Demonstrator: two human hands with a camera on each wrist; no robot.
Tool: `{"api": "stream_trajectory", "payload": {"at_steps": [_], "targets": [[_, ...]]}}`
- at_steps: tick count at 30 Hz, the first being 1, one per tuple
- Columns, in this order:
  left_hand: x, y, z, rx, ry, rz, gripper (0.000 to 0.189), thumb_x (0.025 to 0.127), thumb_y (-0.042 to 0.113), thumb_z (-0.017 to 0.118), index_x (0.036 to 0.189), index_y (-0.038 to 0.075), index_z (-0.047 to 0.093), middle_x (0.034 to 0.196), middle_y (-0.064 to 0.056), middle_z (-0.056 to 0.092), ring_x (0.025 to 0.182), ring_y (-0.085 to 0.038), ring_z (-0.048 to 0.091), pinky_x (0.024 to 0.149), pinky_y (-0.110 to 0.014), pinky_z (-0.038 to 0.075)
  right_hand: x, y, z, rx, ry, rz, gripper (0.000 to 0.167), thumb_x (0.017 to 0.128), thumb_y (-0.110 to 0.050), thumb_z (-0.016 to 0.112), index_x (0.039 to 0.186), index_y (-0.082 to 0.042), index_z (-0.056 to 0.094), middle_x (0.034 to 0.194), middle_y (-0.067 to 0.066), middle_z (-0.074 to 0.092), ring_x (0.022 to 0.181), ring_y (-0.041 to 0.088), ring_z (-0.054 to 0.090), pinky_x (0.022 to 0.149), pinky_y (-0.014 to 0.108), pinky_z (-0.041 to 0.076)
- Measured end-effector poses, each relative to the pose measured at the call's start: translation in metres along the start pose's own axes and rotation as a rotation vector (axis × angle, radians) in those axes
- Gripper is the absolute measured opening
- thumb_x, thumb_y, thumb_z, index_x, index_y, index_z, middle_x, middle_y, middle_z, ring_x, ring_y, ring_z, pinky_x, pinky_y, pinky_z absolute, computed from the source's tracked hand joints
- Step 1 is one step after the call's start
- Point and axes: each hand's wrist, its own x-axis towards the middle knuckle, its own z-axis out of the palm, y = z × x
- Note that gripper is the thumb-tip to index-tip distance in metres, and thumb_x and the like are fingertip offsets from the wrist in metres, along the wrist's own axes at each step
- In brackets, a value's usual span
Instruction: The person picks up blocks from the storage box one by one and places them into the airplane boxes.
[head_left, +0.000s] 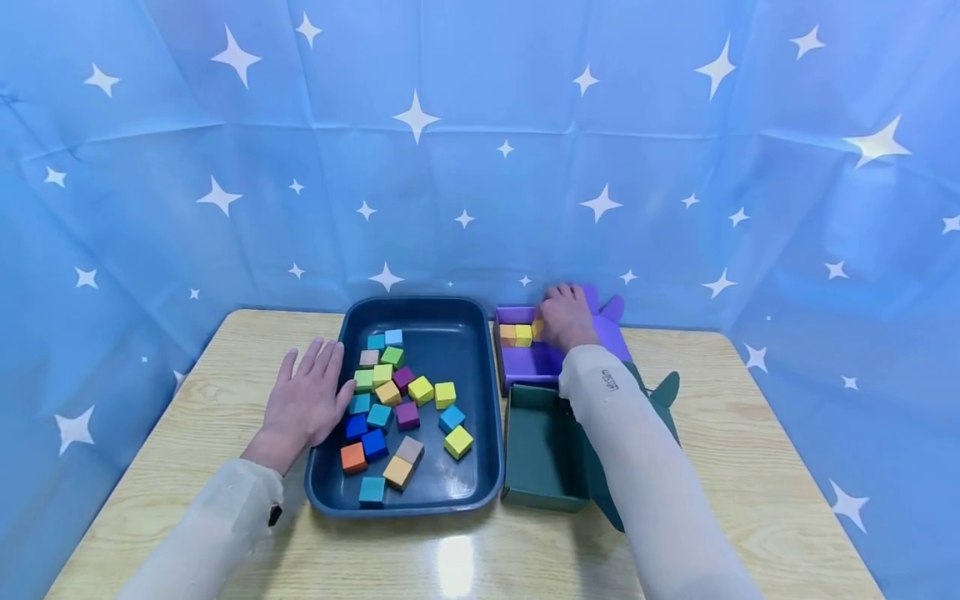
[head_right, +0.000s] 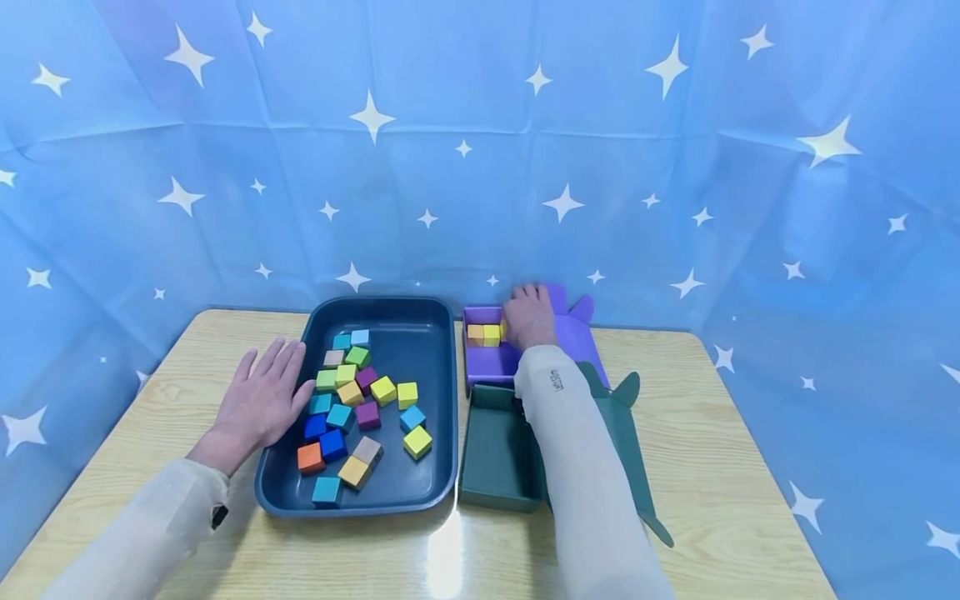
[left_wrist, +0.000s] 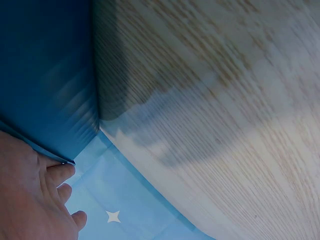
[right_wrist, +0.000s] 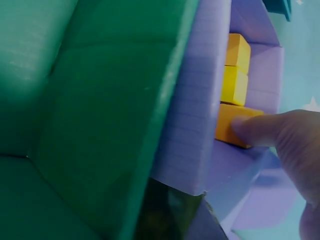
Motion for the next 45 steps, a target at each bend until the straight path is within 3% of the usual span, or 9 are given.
{"api": "stream_trajectory", "payload": {"at_steps": [9,18,25,31,39,45], "targets": [[-0.001,0.002,0.001,-0.005,-0.001,-0.006,0.073,0.101,0.046,0.039,0.156,0.003,0.016,0.162,-0.018,0.02,0.151,-0.039,0.009,0.122,-0.059,0.002,0.002,0.0,0.016,0.023,0.015,-0.003,0.021,0.083,-0.025,0.071,0.102,-0.017,0.075,0.13,0.012,0.054,0.131,0.037,0.039,0.119,0.055,0.017],[-0.001,0.003,0.0,-0.005,0.008,-0.002,0.073,0.101,0.046,0.039,0.156,0.003,0.017,0.162,-0.018,0.021,0.151,-0.038,0.012,0.123,-0.059,0.003,0.001,-0.001,0.02,0.03,0.02,0.012,0.02,0.087,-0.022,0.065,0.104,-0.018,0.075,0.129,0.011,0.054,0.129,0.035,0.04,0.117,0.053,0.018],[-0.001,0.003,-0.002,-0.006,0.001,-0.001,0.073,0.101,0.045,0.039,0.156,0.003,0.016,0.162,-0.018,0.02,0.151,-0.039,0.01,0.122,-0.059,0.002,-0.002,0.002,0.01,0.046,0.045,0.01,0.021,0.086,-0.024,0.07,0.104,-0.015,0.074,0.132,0.012,0.054,0.133,0.036,0.038,0.12,0.053,0.016],[-0.002,0.002,-0.001,-0.011,0.001,0.002,0.072,0.101,0.044,0.039,0.155,0.002,0.016,0.162,-0.02,0.02,0.151,-0.04,0.012,0.122,-0.06,0.002,-0.007,-0.003,-0.011,0.13,0.068,-0.007,0.029,0.085,-0.029,0.073,0.112,-0.017,0.074,0.137,0.01,0.052,0.136,0.035,0.035,0.119,0.055,0.017],[-0.004,0.003,0.0,-0.022,-0.001,-0.008,0.073,0.101,0.045,0.04,0.155,0.002,0.017,0.161,-0.02,0.021,0.15,-0.04,0.013,0.122,-0.06,0.004,-0.019,-0.029,-0.035,0.226,0.099,-0.114,0.034,0.088,-0.036,0.071,0.119,-0.021,0.071,0.139,0.005,0.052,0.137,0.032,0.035,0.119,0.054,0.019],[-0.003,0.004,-0.001,-0.025,-0.002,-0.009,0.074,0.101,0.045,0.04,0.156,0.003,0.016,0.161,-0.02,0.021,0.15,-0.041,0.012,0.122,-0.061,0.002,-0.027,-0.059,-0.037,0.269,0.133,-0.199,0.034,0.087,-0.036,0.073,0.118,-0.022,0.071,0.136,0.003,0.054,0.135,0.028,0.037,0.12,0.053,0.017]]}}
